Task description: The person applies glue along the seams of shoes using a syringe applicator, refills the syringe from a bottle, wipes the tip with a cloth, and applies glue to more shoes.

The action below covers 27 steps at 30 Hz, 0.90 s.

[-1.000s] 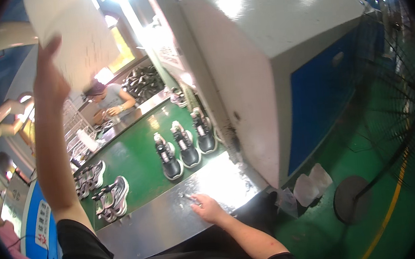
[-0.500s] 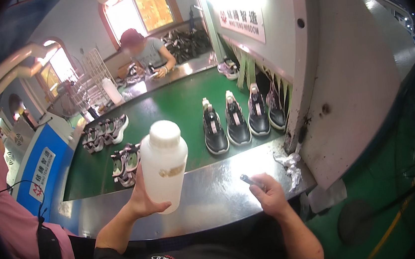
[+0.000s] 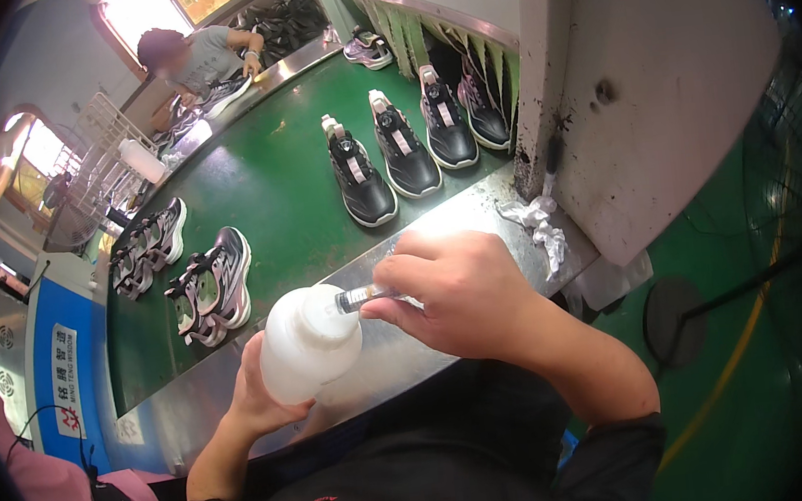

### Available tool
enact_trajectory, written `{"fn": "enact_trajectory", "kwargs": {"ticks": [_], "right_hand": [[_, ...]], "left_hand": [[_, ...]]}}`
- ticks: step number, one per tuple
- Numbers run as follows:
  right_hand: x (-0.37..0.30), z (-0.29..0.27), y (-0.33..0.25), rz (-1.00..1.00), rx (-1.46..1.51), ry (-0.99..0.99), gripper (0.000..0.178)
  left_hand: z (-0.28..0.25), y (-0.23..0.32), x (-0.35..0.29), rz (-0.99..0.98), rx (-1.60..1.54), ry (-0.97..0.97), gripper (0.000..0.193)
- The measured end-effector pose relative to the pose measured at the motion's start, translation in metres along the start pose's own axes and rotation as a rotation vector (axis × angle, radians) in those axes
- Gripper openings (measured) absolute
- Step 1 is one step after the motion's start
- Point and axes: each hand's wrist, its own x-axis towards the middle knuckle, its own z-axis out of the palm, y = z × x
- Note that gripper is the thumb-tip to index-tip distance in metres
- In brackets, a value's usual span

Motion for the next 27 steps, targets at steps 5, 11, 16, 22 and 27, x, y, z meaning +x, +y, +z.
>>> {"fn": "enact_trajectory", "kwargs": {"ticks": [5, 11, 16, 22, 27], "right_hand": [[-0.010, 0.002, 0.003, 0.048, -0.032, -0.036, 0.022], [-0.012, 0.006, 0.016, -0.125, -0.137, 0.009, 0.024], [-0.037, 0.022, 0.029, -0.089, -0.326, -0.078, 0.019], [-0.096, 0.071, 0.033, 0.176, -0.089, -0.185, 0.025], [-0.124, 0.101, 0.023, 0.318, 0.131, -0.150, 0.024]], "left_hand": [[0.007, -0.006, -0.002, -0.001, -0.071, -0.041, 0.111], [0.001, 0.015, 0.012, 0.003, -0.046, 0.003, 0.094], [-0.005, 0.004, 0.030, 0.104, 0.170, -0.174, 0.094], [-0.023, -0.015, 0.032, 0.352, 0.348, -0.418, 0.102], [-0.021, -0.020, 0.014, 0.266, 0.364, -0.553, 0.101]]}}
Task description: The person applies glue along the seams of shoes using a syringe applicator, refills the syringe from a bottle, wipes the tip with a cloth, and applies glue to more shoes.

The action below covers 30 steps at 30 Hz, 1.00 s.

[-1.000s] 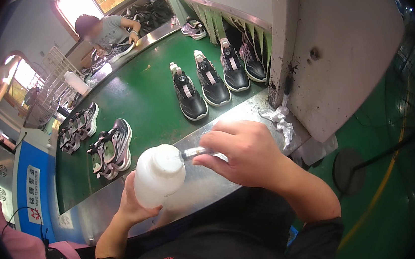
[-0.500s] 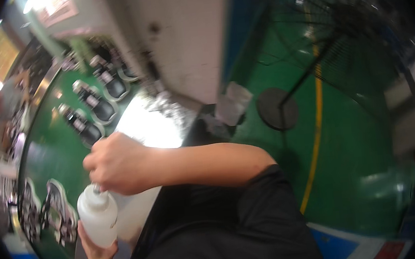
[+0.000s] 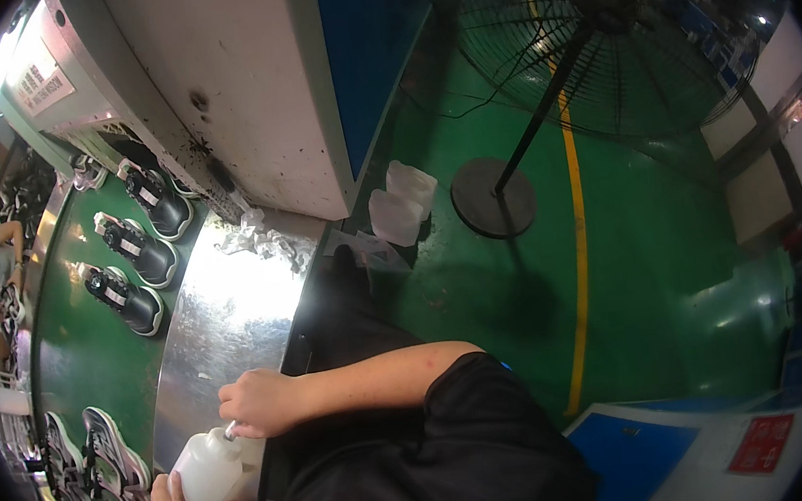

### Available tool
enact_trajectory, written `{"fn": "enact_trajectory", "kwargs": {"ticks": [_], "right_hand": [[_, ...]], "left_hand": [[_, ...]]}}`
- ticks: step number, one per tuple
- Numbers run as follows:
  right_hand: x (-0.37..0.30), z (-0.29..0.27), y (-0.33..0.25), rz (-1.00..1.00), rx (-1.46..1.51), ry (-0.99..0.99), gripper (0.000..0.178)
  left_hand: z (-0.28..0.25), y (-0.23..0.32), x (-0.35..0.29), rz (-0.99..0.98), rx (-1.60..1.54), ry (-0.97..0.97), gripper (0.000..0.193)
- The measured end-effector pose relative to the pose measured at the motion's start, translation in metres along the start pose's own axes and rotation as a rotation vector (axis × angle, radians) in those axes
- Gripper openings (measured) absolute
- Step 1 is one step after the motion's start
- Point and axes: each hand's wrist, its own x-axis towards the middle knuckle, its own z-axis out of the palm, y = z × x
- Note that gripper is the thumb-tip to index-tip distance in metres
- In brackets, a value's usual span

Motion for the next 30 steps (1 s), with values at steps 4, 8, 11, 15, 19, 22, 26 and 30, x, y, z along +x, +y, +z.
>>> {"fn": "enact_trajectory", "kwargs": {"ticks": [4, 8, 11, 15, 19, 22, 26, 30], "right_hand": [[-0.018, -0.017, 0.001, -0.020, 0.267, -0.105, 0.048], [-0.028, -0.024, -0.001, 0.007, 0.454, -0.212, 0.057], [-0.034, -0.015, 0.001, 0.000, 0.575, -0.023, 0.041], [-0.038, 0.002, -0.002, 0.178, 0.596, 0.036, 0.035], [-0.039, 0.004, 0.005, 0.082, 0.405, 0.043, 0.023], [-0.044, 0.007, 0.006, 0.191, 0.399, 0.033, 0.018], [-0.063, 0.009, 0.003, 0.379, 0.660, 0.077, 0.013], [-0.049, 0.004, -0.008, 0.413, 0.837, -0.069, 0.012]], "left_hand": [[0.006, 0.002, 0.000, -0.015, 0.101, 0.086, 0.099], [-0.002, 0.017, 0.021, -0.060, 0.112, 0.053, 0.094], [0.004, 0.009, 0.028, -0.050, 0.076, 0.085, 0.092], [-0.002, 0.012, 0.028, -0.086, 0.036, 0.076, 0.088], [-0.011, 0.018, 0.025, -0.151, 0.073, 0.050, 0.086], [-0.024, 0.020, 0.040, -0.170, 0.075, 0.009, 0.086], [-0.029, 0.016, 0.060, -0.141, 0.059, -0.045, 0.083], [-0.044, 0.016, 0.041, -0.153, 0.087, -0.048, 0.087]]}}
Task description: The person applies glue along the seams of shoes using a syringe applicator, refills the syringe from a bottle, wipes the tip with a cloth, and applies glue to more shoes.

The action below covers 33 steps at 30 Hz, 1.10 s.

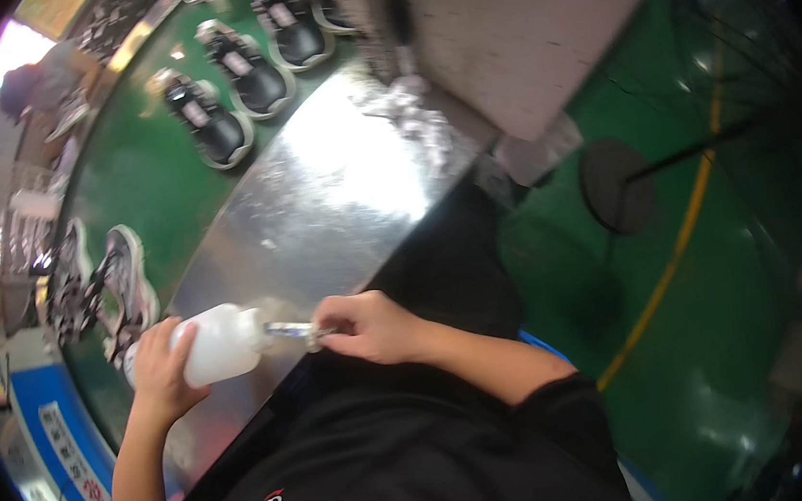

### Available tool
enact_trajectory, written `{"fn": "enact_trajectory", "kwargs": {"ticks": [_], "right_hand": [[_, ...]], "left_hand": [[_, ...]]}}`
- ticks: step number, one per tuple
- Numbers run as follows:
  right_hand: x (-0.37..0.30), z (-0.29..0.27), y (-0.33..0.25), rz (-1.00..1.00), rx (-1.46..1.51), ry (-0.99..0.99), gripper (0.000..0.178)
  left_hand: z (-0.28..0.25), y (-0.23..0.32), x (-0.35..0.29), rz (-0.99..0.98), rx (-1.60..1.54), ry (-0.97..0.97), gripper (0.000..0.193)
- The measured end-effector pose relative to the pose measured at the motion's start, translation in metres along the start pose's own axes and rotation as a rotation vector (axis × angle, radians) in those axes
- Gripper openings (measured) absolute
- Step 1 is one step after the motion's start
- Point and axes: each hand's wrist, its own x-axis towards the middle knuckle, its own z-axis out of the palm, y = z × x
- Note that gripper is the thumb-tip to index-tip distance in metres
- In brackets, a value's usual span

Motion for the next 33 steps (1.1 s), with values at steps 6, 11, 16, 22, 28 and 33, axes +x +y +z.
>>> {"fn": "enact_trajectory", "kwargs": {"ticks": [6, 11, 16, 22, 28, 33], "right_hand": [[0.020, 0.002, 0.024, 0.017, 0.148, -0.039, 0.008], [0.015, -0.001, 0.028, 0.003, 0.081, -0.050, 0.012], [0.009, 0.001, 0.023, -0.039, 0.104, 0.027, 0.011], [0.009, 0.000, 0.023, -0.077, 0.144, 0.014, 0.009], [0.011, 0.004, 0.024, -0.076, 0.120, 0.035, 0.009], [0.012, 0.004, 0.025, -0.083, 0.023, 0.019, 0.012]], "left_hand": [[0.011, -0.005, 0.002, 0.009, 0.082, 0.017, 0.084], [0.006, 0.002, 0.014, 0.048, 0.113, -0.013, 0.083], [0.005, 0.002, 0.013, 0.046, 0.118, 0.003, 0.083], [0.007, -0.001, 0.011, 0.080, 0.107, 0.022, 0.085], [0.011, 0.000, 0.007, 0.039, 0.136, 0.013, 0.084], [0.015, -0.002, 0.007, 0.044, 0.137, 0.031, 0.082]]}}
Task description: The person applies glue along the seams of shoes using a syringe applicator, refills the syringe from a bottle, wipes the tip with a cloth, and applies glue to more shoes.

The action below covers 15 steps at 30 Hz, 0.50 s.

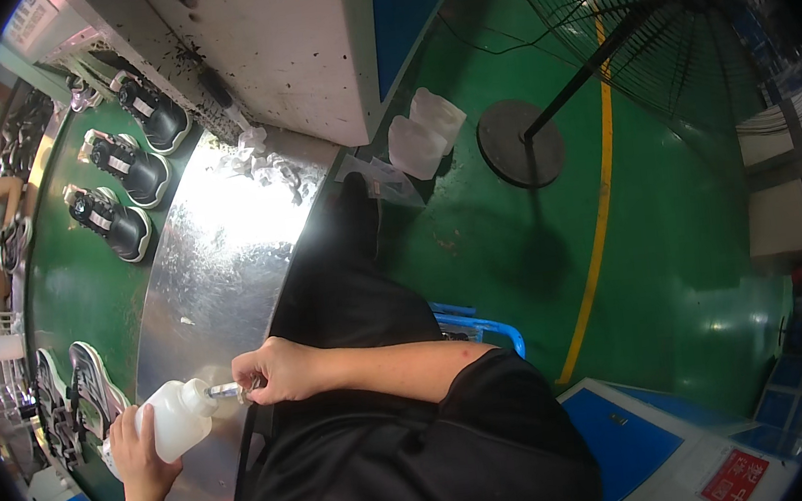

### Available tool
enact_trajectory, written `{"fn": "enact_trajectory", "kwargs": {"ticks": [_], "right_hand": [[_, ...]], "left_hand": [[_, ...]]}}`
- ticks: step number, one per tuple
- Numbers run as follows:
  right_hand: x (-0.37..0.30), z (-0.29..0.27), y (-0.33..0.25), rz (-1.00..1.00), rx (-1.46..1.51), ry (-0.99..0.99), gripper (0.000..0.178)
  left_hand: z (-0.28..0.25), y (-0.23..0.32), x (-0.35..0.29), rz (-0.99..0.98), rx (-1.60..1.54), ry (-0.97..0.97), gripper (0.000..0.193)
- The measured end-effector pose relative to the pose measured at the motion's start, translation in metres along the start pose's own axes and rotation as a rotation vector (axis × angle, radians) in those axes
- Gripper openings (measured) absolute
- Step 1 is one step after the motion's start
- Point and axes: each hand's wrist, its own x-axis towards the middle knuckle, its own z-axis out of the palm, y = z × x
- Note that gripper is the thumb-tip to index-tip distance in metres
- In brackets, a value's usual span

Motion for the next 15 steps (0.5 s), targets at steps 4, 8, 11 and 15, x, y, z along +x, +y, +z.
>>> {"fn": "enact_trajectory", "kwargs": {"ticks": [4, 8, 11, 15], "right_hand": [[0.004, -0.003, -0.005, 0.049, -0.064, 0.005, 0.014], [0.005, 0.002, -0.001, 0.097, -0.101, -0.011, 0.014], [-0.002, -0.004, -0.002, 0.042, -0.197, 0.058, 0.017], [-0.010, -0.008, -0.003, 0.126, -0.170, 0.094, 0.012]], "left_hand": [[-0.007, -0.002, 0.006, 0.022, 0.018, 0.004, 0.080], [-0.021, 0.005, -0.004, -0.013, 0.021, -0.035, 0.081], [-0.021, 0.002, 0.011, -0.010, -0.013, -0.102, 0.090], [-0.017, 0.001, 0.017, 0.021, -0.021, -0.094, 0.093]]}}
